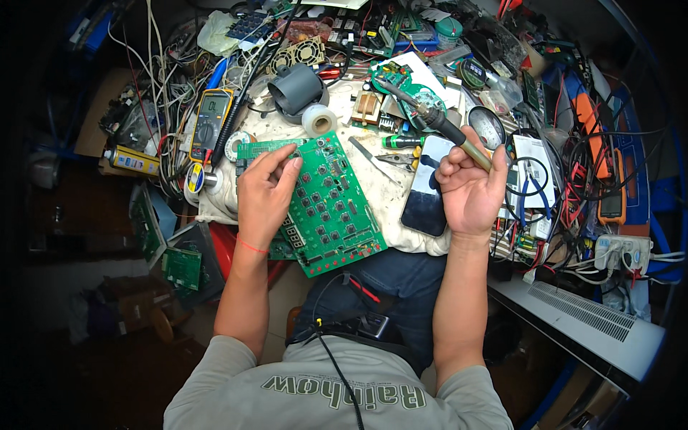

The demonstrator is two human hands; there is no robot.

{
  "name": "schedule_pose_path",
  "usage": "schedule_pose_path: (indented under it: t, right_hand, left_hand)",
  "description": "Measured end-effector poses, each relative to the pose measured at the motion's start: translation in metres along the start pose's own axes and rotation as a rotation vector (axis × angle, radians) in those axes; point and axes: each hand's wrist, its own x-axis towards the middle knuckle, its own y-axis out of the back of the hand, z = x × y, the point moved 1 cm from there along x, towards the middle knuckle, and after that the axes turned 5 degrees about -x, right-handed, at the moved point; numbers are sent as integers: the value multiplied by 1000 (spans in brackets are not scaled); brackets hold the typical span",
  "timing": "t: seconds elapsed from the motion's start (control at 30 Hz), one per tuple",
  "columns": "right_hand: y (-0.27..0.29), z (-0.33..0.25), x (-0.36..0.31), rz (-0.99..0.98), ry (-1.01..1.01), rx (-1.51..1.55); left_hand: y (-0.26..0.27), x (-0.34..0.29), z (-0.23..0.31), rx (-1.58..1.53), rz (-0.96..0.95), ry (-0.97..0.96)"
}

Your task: The person uses a soldering iron to reflow solder joints on a green circuit board, then inspects the board with a magnifying lamp and tests it with a multimeter. They repeat soldering and inspection steps on different areas of the board.

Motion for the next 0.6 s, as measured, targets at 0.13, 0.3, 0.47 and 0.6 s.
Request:
schedule_pose_path:
  t: [0.13, 0.3, 0.47, 0.6]
  right_hand:
    - [0, -2, -1, 6, 3, -10]
    - [3, -6, -2, -37, -16, -50]
    - [-1, 2, -2, -81, 30, -135]
    - [-11, 10, -5, -91, 107, -274]
  left_hand:
    - [-1, 4, -1, -98, 18, -26]
    - [19, -7, -9, -102, 38, 39]
    - [44, -36, -22, -60, 129, 24]
    - [61, -58, -31, -10, 163, 87]
